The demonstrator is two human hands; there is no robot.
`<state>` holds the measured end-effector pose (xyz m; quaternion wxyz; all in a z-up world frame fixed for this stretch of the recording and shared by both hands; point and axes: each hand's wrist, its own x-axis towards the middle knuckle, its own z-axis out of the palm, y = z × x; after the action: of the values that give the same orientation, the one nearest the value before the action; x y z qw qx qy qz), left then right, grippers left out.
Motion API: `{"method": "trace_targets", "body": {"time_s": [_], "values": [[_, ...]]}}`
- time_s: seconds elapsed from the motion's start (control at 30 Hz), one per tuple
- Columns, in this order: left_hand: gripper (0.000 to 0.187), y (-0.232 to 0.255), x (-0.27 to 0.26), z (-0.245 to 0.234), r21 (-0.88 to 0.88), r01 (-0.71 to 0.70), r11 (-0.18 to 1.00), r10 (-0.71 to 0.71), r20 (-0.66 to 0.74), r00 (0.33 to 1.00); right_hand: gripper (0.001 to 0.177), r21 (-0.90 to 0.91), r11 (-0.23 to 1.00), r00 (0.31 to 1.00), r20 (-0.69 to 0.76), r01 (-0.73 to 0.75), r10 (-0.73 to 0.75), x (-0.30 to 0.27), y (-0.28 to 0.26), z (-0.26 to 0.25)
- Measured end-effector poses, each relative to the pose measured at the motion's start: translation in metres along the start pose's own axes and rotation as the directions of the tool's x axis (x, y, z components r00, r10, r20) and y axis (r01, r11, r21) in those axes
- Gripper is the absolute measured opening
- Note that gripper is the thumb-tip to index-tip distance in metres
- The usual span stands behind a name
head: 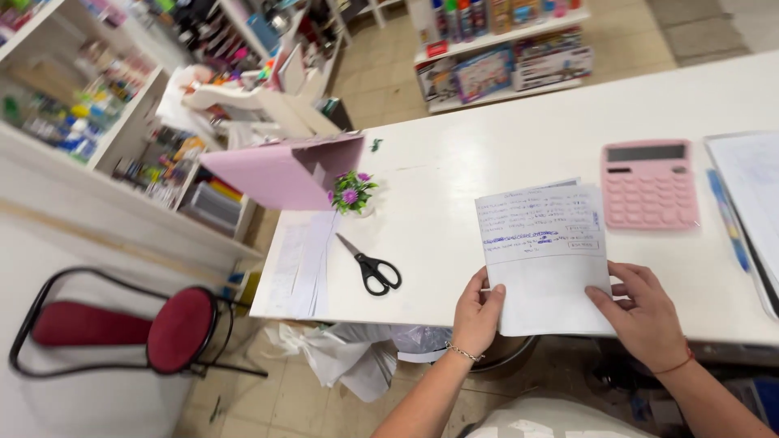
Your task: The person cuts a sheet of white paper into strips using scissors on a white desk. They then fold the strips and place them into a drawer under the counter.
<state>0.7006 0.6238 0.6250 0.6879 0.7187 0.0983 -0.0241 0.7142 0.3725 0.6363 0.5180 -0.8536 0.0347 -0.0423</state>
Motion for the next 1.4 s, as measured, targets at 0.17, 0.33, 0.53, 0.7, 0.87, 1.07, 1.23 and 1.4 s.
{"method": "trace_targets", "body": {"time_s": [0.17,0.33,0.53,0.7,0.87,1.07,1.23,1.4], "values": [[0.074,0.006,0.013,-0.011,0.322,-0.03,0.946,0.036,-0.013,0.999,0.055,-0.207,0.978,0.985,0.171,-0.001,0.037,0.047,0.011,0.008],[0.075,-0.005,0.031,-0.017,0.539,-0.055,0.84,0.049,0.026,0.998,0.052,-0.259,0.963,0.983,0.181,0.077,-0.03,0.054,0.039,0.016],[0.062,-0.027,0.044,-0.026,0.684,-0.259,0.682,0.253,0.112,0.961,0.051,-0.341,0.94,0.979,0.197,0.013,0.057,0.054,0.033,0.018],[0.042,-0.03,0.052,-0.032,0.784,-0.544,0.3,0.665,0.237,0.709,0.05,-0.381,0.924,0.983,0.173,0.007,0.064,0.053,0.025,0.021],[0.05,-0.026,0.062,-0.03,0.847,-0.477,0.235,0.63,0.241,0.738,0.05,-0.409,0.912,0.983,0.157,-0.02,0.092,0.049,0.015,0.023],[0.046,-0.024,0.061,-0.028,0.863,-0.477,0.164,0.703,0.237,0.67,0.051,-0.418,0.908,0.985,0.153,-0.01,0.081,0.05,0.016,0.024],[0.042,-0.023,0.069,-0.025,0.856,-0.484,0.18,0.646,0.268,0.715,0.052,-0.423,0.906,0.987,0.144,-0.003,0.071,0.051,0.02,0.025],[0.05,-0.03,0.079,-0.012,0.917,-0.35,0.192,0.229,0.305,0.924,0.051,-0.441,0.897,0.984,0.15,-0.017,0.093,0.05,0.014,0.025]]}}
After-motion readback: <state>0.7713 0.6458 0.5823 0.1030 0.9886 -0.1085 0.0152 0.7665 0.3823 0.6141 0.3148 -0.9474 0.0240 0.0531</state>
